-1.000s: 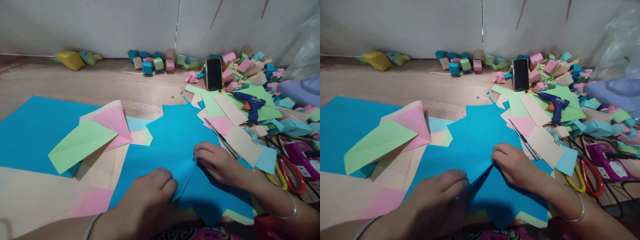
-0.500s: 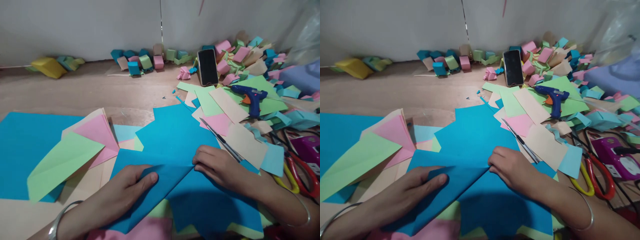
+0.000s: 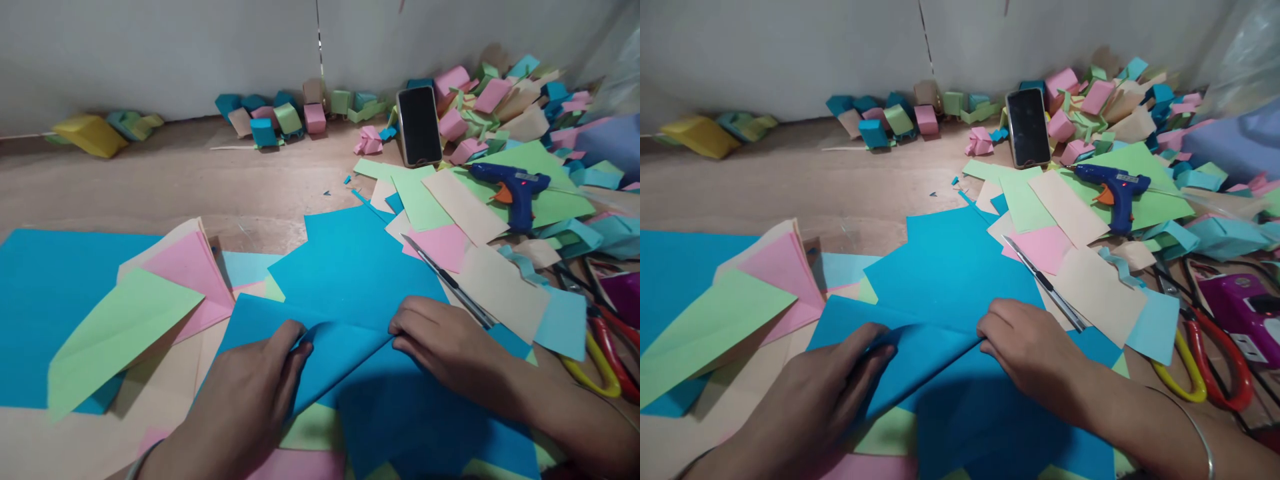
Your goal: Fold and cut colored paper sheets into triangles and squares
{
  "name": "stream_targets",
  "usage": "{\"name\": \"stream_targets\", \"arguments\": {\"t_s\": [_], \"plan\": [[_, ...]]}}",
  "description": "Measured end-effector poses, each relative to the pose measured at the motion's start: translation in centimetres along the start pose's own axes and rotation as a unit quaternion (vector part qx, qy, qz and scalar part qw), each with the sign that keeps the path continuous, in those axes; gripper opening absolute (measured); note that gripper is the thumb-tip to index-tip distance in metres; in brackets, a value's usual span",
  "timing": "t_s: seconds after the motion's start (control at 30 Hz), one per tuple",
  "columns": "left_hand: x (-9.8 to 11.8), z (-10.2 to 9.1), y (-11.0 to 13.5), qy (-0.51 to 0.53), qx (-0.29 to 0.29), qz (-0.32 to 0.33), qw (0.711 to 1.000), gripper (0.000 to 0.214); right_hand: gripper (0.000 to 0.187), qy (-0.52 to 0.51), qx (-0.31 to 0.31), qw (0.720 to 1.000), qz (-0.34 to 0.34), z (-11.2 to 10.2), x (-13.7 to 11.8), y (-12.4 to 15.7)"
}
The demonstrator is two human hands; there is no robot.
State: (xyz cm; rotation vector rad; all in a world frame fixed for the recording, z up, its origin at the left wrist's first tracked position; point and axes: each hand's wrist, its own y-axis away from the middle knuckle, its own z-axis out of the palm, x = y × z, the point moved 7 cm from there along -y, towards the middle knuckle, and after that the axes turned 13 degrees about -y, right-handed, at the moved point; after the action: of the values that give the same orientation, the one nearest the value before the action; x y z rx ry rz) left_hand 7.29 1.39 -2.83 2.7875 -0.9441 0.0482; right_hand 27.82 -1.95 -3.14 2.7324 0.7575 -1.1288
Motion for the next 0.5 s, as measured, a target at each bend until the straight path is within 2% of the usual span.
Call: {"name": "stream_targets", "arguments": {"t_s": [0.13,0.23,0.33,0.5], "plan": [[1.4,-0.5,0.6,-0.094,0.066,0.057,0.992,0.018,0.016,-0.020,0.015,1.000,0.003,0.0,0.3,-0.1],[1.7,-0.9,0.7,-0.133,0.095,0.061,0.985,0.017,0.018,-0.023,0.035,0.999,-0.009,-0.1,0.3,-0.2],[1.5,-0.9,0.5,-0.144,0.101,0.044,0.984,0.017,0.020,-0.014,0.043,0.999,-0.010,-0.2,0.2,-0.3],[1.2,-0.5,0.3,-0.129,0.078,0.041,0.988,0.019,0.018,-0.034,0.040,0.999,0.002,-0.4,0.0,-0.2]]}}
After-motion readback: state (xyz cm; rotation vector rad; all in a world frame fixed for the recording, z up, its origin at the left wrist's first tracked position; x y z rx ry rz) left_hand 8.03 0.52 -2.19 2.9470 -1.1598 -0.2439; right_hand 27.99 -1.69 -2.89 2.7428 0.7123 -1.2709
